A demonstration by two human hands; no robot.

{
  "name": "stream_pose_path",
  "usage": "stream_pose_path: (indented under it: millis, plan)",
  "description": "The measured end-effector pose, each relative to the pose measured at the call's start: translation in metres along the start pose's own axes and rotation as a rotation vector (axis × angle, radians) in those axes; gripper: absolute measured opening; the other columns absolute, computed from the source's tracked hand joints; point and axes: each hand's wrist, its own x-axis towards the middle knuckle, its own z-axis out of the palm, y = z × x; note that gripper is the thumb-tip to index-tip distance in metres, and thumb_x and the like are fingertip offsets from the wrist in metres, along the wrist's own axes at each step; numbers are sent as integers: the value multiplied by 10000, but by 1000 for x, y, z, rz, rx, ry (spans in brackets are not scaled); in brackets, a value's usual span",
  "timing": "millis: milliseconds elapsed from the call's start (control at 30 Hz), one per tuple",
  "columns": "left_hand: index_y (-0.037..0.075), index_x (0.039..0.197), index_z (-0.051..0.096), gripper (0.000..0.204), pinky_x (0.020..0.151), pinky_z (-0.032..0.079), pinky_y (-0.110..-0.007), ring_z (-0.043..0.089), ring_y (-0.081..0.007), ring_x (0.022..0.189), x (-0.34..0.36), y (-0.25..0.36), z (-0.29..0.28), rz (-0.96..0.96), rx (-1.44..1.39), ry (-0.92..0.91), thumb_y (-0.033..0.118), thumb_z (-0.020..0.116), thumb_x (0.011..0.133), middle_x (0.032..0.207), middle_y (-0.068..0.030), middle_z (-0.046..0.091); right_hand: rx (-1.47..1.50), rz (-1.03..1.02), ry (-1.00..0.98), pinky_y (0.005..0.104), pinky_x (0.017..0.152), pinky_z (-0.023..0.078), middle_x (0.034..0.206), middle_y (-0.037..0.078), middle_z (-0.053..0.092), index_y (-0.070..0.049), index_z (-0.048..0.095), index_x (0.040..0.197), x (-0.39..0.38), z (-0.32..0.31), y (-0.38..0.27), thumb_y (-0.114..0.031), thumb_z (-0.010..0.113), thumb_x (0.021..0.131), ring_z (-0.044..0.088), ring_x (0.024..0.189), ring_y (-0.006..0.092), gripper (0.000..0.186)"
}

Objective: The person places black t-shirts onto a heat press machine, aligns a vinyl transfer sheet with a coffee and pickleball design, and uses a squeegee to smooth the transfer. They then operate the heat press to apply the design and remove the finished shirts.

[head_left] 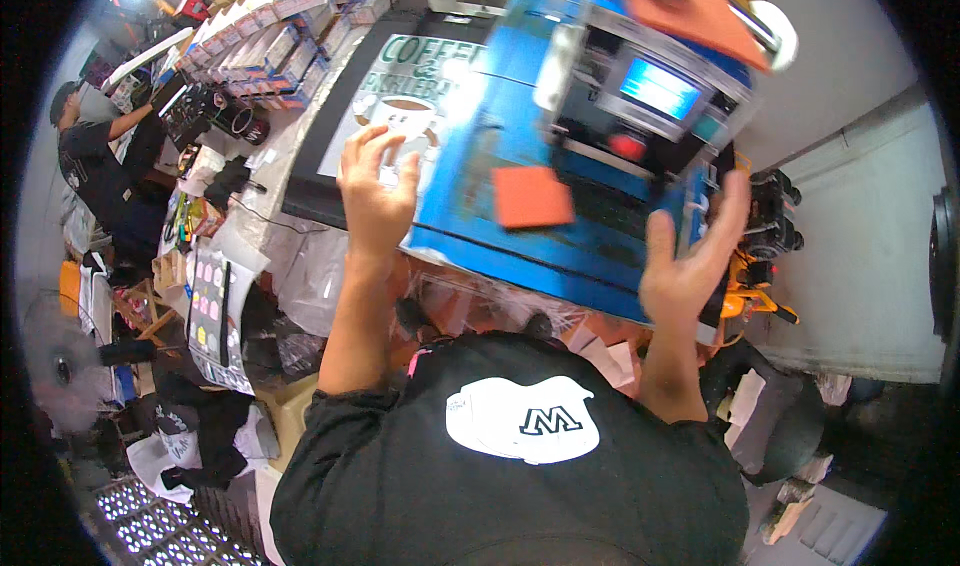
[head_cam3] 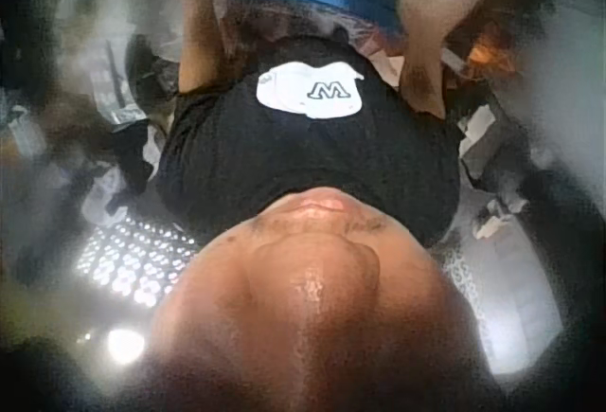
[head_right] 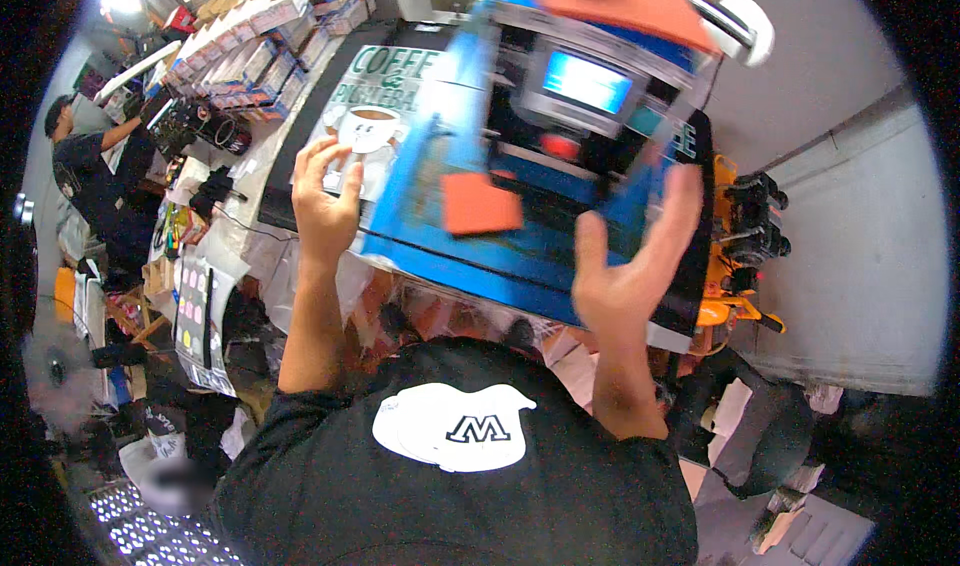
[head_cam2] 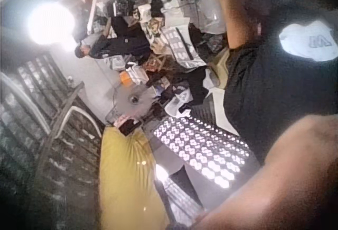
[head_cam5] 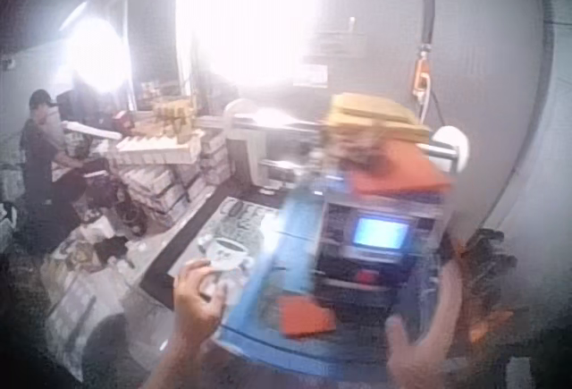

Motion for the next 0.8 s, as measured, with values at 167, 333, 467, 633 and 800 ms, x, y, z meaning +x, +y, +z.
stream_pose_path:
  millis: [167,333,467,633,800]
  plan:
    - [25,953,678,174,948,465,-439,606,-345,1070,-24,-161,-59,-131,88,-119,117,697,807,1106,-172,637,-463,185,292,410,1178,221,1523,284,331,91,278,1483,27,34,18,-321,603,984,346,1410,372,725]
    - [-5,914,673,112,925,482,-413,621,-343,1015,-31,-251,-100,-189,84,-226,57,671,821,1035,-173,650,-228,327,505,398,1058,395,1355,252,538,85,460,1390,33,-13,91,-350,672,921,541,1229,355,674]
    - [-20,944,660,132,927,472,-404,613,-335,1004,-24,-285,-109,-275,15,-271,49,664,832,1010,-170,642,-348,304,604,384,1012,415,1282,248,594,91,554,1314,45,-39,109,-295,646,907,573,1167,320,569]
    - [-37,1061,646,248,938,471,-404,617,-346,1011,-17,-340,-95,-286,149,-215,115,683,867,1061,-188,644,-423,368,649,347,898,497,1274,232,594,79,533,1327,45,-40,99,-263,632,938,638,1062,298,528]
    - [-11,1130,645,468,844,510,-364,651,-254,948,-10,-444,-74,-726,-13,-320,426,571,981,1048,-154,680,-661,353,693,449,1072,369,1293,220,576,34,583,1287,56,-22,105,-390,589,943,504,1237,373,546]
